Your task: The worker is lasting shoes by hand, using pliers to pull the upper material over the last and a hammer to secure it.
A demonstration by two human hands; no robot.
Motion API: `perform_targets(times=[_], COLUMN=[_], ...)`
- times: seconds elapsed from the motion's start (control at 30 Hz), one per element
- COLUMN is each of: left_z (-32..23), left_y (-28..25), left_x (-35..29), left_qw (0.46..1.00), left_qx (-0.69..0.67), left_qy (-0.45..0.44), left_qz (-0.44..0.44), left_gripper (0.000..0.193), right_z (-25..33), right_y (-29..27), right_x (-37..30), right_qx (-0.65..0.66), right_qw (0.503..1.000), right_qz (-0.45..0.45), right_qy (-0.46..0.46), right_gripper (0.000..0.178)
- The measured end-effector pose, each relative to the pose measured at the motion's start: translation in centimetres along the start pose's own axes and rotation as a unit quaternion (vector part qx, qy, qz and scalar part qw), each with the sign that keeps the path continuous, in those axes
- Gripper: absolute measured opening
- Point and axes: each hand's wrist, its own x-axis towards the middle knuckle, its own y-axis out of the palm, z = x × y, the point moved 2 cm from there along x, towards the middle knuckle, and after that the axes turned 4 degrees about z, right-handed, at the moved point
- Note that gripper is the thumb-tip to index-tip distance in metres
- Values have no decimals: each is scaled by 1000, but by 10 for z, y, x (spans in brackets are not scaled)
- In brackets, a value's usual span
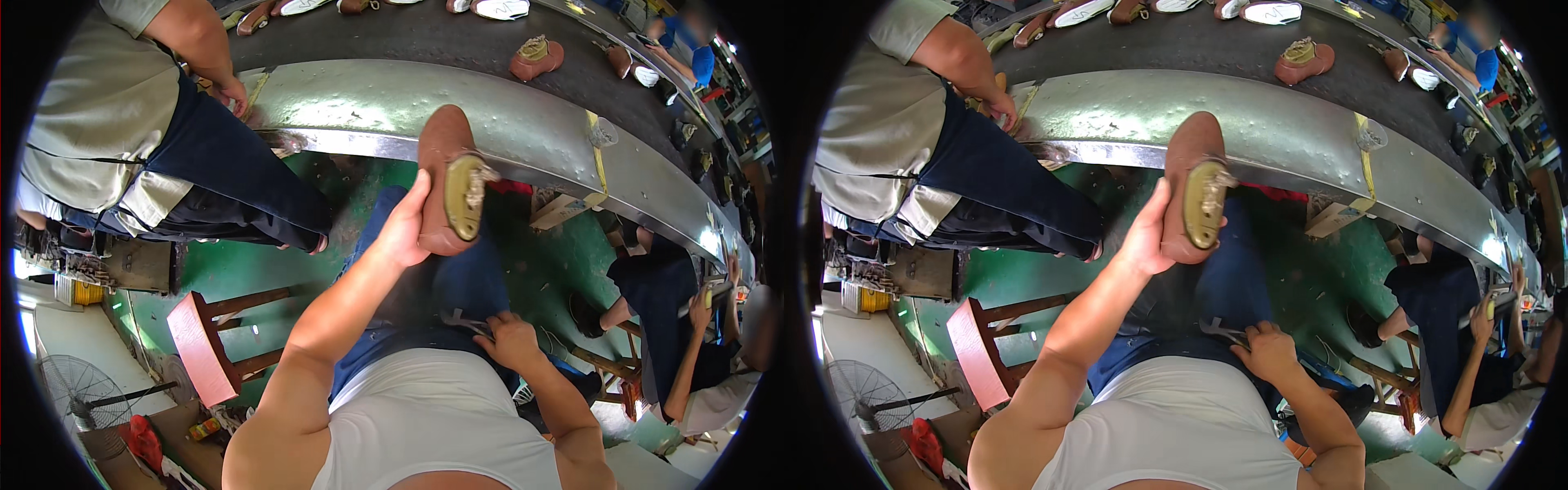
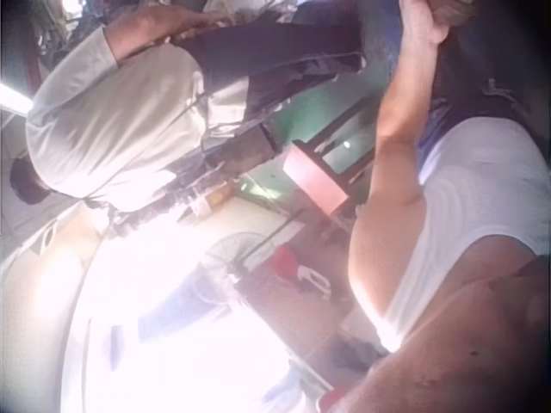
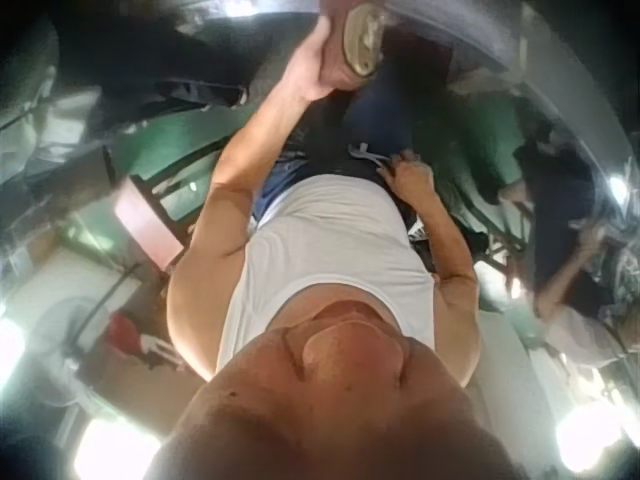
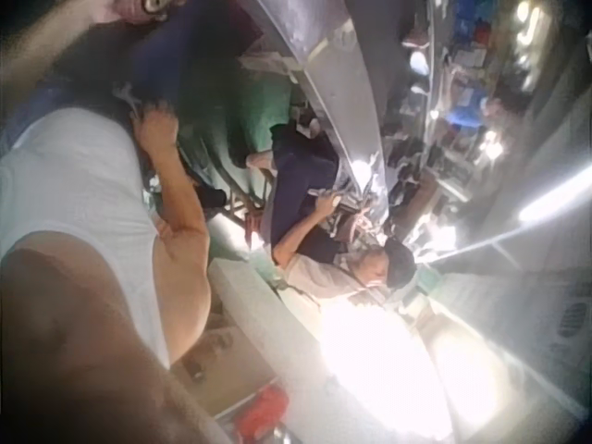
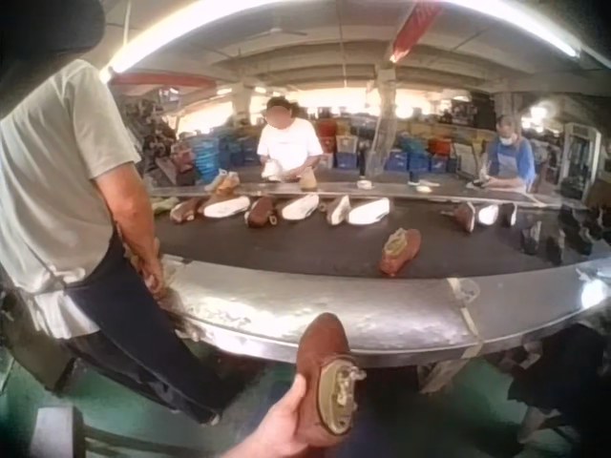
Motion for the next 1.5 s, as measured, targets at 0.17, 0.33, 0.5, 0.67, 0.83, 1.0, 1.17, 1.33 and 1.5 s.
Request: perform_targets(times=[0.17,0.33,0.5,0.67,0.83,1.0,1.17,1.33,1.5], left_z=[3,5,7,14,27,36,45,49,46], left_y=[7,10,16,10,-31,-63,-73,-83,-89], left_x=[9,11,15,22,27,29,27,31,38], left_qw=[995,994,992,987,996,994,994,994,995], left_qx=[-102,-107,-120,-159,-52,50,52,59,73], left_qy=[8,15,18,24,-3,7,18,24,23], left_qz=[-10,-10,-13,10,-72,-96,-99,-85,-63], left_gripper=[67,67,67,70,80,90,90,88,86], right_z=[-4,-5,9,27,32,29,24,23,30], right_y=[-13,-56,-105,-127,-95,-59,-52,-51,-77], right_x=[5,30,60,88,121,131,133,132,130], right_qx=[73,123,185,189,183,199,201,217,236], right_qw=[985,963,924,915,914,916,922,924,890], right_qz=[-144,-213,-279,-298,-300,-284,-267,-253,-327], right_qy=[-62,-111,-183,-198,-203,-201,-195,-190,-212], right_gripper=[33,31,37,71,99,104,104,108,95])
